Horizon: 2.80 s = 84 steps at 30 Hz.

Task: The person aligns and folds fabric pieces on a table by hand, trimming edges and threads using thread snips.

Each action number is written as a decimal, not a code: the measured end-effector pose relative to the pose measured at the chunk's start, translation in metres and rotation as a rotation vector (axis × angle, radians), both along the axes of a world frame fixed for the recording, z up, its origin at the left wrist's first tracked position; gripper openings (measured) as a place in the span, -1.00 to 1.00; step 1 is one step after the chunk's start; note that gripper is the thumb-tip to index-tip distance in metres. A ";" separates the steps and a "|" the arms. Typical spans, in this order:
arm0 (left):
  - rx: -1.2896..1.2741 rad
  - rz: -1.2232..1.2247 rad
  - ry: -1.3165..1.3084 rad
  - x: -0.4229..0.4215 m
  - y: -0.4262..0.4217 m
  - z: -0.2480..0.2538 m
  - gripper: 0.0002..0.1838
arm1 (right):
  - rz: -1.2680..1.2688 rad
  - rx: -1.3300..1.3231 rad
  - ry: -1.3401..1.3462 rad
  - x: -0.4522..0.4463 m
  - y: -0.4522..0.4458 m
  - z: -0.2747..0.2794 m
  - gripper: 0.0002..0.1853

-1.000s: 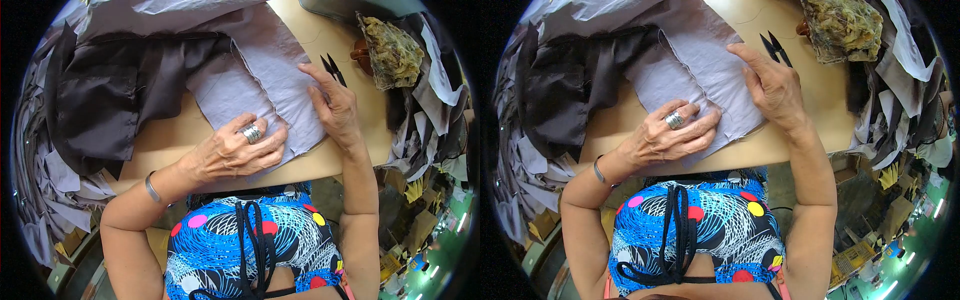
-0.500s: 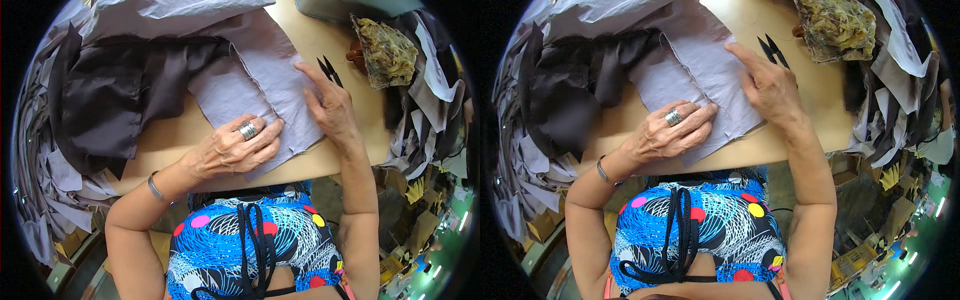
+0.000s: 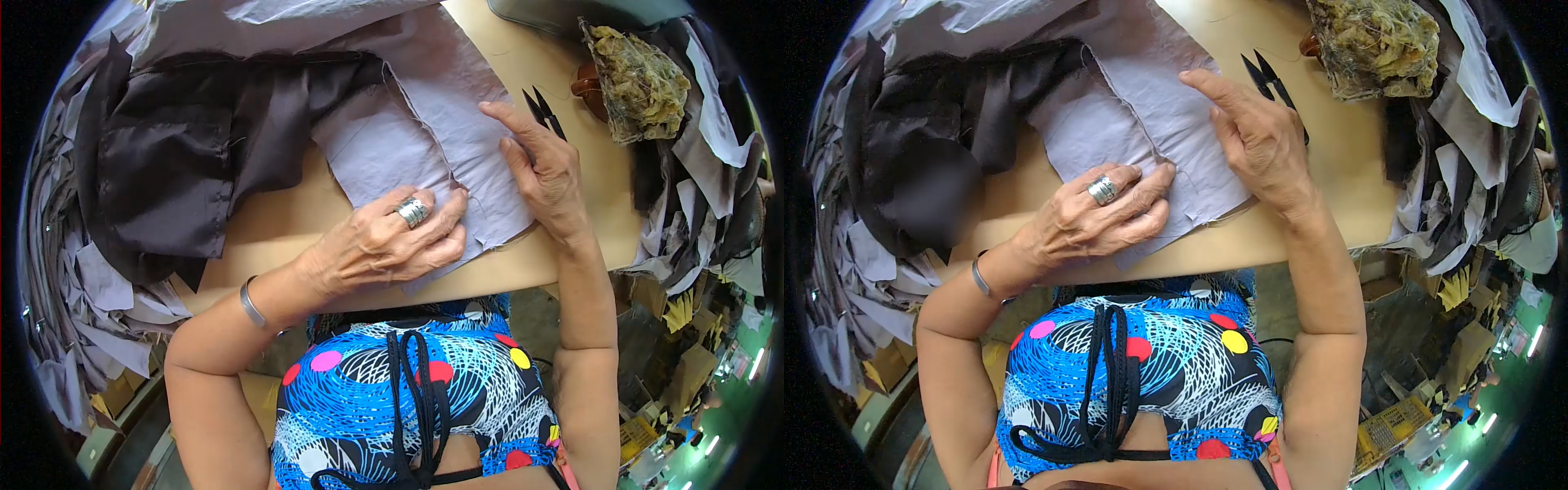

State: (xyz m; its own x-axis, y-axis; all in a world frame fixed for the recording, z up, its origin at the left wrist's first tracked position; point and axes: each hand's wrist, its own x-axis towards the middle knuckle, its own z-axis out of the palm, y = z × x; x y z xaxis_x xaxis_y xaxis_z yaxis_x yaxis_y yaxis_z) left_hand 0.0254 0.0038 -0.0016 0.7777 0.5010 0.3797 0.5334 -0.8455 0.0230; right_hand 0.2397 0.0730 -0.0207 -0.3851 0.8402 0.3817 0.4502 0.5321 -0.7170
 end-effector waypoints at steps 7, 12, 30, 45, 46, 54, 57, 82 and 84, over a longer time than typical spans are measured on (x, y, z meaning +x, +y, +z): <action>0.000 -0.026 -0.018 -0.001 0.004 -0.002 -0.81 | -0.010 0.002 -0.121 0.001 -0.002 0.005 -0.47; -0.046 -0.067 -0.136 -0.008 0.010 -0.007 -0.83 | -0.072 0.110 -0.311 -0.008 -0.002 0.016 -0.46; 0.025 0.027 -0.012 -0.002 0.004 -0.002 -0.84 | -0.047 0.078 -0.010 -0.012 0.008 0.002 -0.56; -0.021 -0.035 0.117 0.002 0.001 0.010 -0.77 | -0.034 0.137 -0.136 -0.013 0.007 0.003 -0.58; -0.032 -0.040 0.082 0.002 0.001 0.010 -0.76 | -0.032 0.141 -0.137 -0.012 0.007 0.003 -0.56; -0.169 -0.003 -0.131 -0.015 0.012 0.003 -0.68 | -0.058 0.053 -0.437 -0.017 0.008 0.027 -0.41; -0.162 0.017 -0.103 -0.017 0.013 0.003 -0.65 | -0.072 0.201 -0.455 -0.022 0.006 0.024 -0.43; -0.017 -0.058 0.047 -0.015 0.019 -0.001 -0.75 | -0.001 0.071 -0.083 -0.015 0.018 0.001 -0.31; -0.048 -0.079 -0.018 -0.015 0.021 -0.005 -0.73 | -0.004 0.080 -0.033 -0.015 0.020 0.004 -0.31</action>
State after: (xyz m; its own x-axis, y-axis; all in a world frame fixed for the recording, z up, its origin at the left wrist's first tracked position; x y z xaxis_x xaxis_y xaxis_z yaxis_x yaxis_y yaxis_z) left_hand 0.0106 0.0249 -0.0062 0.8088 0.4561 0.3711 0.4642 -0.8827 0.0731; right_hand 0.2247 0.0932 -0.0169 -0.3951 0.8093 0.4346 0.4753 0.5849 -0.6572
